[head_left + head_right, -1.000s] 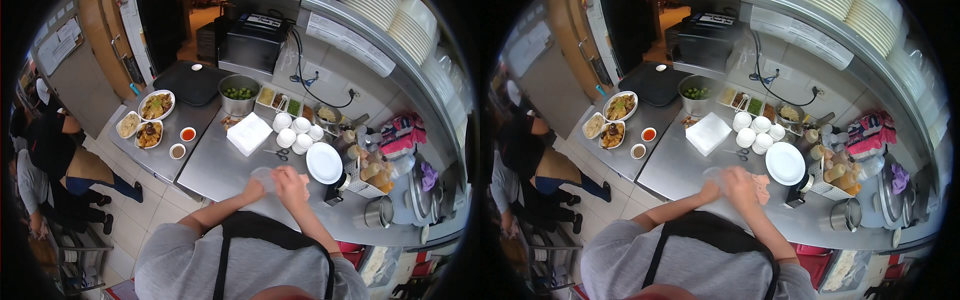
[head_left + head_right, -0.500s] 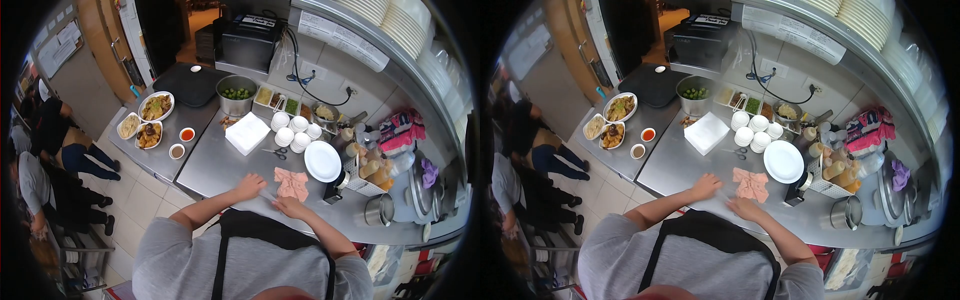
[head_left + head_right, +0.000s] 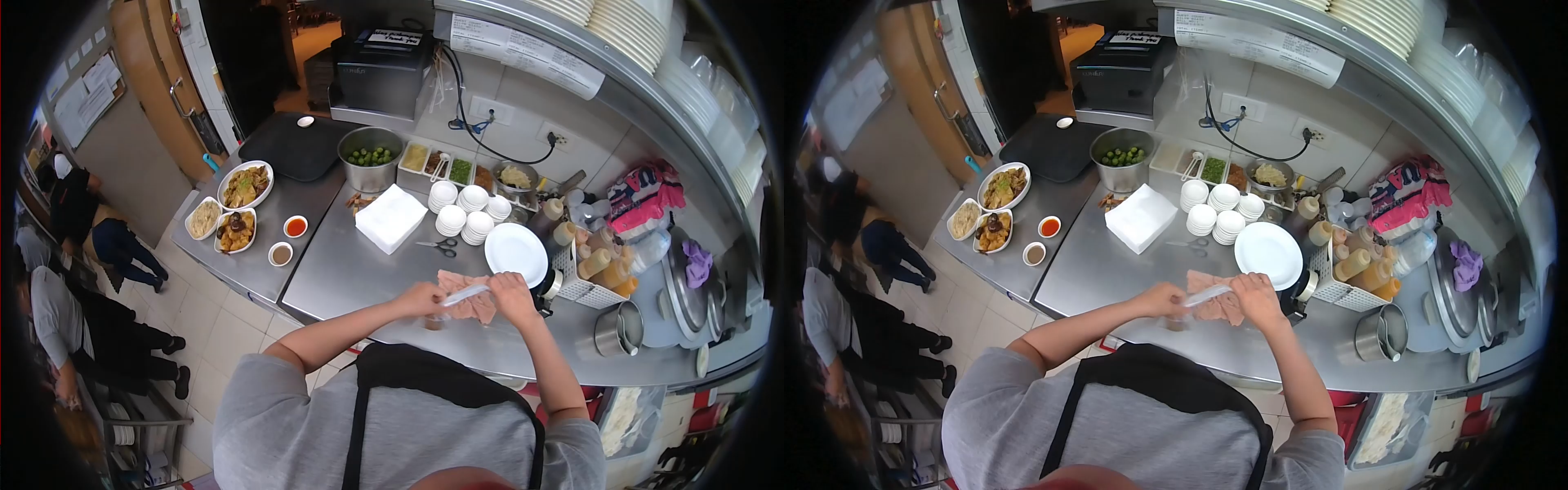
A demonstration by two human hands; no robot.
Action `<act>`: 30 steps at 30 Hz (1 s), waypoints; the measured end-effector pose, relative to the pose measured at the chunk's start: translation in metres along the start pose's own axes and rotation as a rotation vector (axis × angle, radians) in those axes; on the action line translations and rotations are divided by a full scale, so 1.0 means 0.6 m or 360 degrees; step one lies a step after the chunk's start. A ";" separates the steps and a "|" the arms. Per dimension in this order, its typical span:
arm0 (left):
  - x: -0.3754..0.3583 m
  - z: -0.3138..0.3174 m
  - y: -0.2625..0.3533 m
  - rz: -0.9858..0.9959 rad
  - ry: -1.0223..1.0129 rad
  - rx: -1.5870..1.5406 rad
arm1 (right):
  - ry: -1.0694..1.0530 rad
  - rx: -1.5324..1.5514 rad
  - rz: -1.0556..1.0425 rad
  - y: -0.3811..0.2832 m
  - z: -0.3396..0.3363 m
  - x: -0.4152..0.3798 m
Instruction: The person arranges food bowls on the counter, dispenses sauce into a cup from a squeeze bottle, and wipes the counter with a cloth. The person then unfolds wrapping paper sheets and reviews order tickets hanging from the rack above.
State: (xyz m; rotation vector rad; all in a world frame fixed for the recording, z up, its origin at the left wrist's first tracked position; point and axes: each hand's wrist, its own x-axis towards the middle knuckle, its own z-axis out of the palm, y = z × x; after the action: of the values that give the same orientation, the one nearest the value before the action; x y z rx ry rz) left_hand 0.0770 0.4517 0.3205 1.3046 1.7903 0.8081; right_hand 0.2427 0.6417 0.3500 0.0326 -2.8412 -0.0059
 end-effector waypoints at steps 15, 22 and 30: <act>0.058 0.026 0.000 0.0304 0.0755 0.0301 | 0.0391 0.0602 0.0441 -0.107 0.080 0.021; 0.040 0.028 0.048 0.0755 0.1115 0.0115 | 0.0311 0.2964 0.1496 -0.055 0.115 0.037; 0.009 0.009 0.063 0.0496 0.1013 0.0039 | 0.0373 0.2009 0.0867 -0.055 0.004 0.064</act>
State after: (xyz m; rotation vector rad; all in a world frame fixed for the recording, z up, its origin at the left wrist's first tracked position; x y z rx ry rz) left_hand 0.0990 0.4677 0.3482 1.4683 2.0961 1.5098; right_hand 0.2060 0.6076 0.3588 -0.4216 -2.0678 1.6967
